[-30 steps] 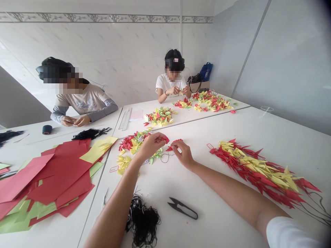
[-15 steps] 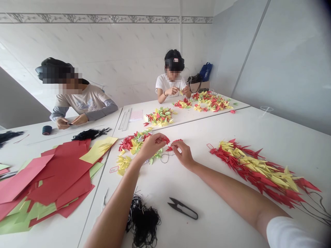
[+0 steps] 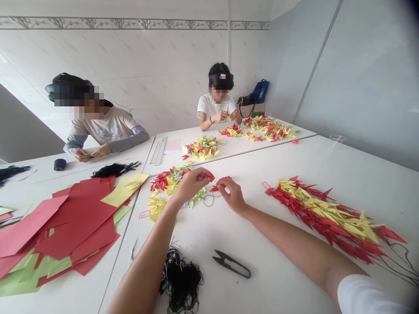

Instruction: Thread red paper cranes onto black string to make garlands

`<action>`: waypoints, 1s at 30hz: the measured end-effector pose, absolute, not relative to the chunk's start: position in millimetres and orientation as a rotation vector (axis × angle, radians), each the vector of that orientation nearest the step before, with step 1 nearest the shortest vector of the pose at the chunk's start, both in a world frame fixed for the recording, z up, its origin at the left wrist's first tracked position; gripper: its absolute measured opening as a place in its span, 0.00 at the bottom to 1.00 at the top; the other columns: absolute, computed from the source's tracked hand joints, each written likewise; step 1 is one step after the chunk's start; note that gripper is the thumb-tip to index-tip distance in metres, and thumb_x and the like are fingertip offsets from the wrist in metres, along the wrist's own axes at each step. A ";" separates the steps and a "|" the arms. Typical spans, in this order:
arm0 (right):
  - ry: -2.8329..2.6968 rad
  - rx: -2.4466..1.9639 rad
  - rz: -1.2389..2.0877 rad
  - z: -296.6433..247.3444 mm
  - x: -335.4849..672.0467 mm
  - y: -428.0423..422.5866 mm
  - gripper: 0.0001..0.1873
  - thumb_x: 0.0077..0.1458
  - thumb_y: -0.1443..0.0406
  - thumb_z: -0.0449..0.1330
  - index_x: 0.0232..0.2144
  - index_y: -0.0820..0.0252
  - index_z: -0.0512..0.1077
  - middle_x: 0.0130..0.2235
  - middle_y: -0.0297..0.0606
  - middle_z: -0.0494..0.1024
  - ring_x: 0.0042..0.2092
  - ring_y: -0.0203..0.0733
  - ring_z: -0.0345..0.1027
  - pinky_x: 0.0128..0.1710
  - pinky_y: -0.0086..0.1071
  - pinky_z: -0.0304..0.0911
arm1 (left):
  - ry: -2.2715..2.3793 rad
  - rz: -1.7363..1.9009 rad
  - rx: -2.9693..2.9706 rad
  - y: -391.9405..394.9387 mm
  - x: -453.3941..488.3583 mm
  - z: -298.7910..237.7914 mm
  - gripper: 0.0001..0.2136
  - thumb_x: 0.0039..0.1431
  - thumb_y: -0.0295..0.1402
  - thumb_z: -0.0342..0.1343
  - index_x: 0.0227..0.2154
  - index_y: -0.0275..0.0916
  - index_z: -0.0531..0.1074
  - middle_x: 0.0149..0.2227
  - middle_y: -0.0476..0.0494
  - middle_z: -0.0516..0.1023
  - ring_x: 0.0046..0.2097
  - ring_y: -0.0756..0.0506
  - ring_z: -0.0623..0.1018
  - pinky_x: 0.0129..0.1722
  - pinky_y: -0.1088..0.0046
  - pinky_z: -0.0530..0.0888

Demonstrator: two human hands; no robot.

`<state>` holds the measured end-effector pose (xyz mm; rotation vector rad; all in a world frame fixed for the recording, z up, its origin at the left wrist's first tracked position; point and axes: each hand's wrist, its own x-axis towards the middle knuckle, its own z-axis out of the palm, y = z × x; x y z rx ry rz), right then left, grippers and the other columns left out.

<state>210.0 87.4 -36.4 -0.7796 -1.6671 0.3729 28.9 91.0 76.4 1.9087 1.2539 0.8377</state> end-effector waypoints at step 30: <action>-1.673 -0.784 0.375 -36.0 210.5 86.4 0.10 0.67 0.64 0.51 0.37 0.55 0.71 0.35 0.38 0.78 0.36 0.42 0.70 0.37 0.36 0.67 | 1.266 0.836 1.899 90.3 28.5 78.3 0.08 0.55 0.36 0.58 0.35 0.39 0.76 0.30 0.47 0.77 0.32 0.48 0.74 0.31 0.73 0.70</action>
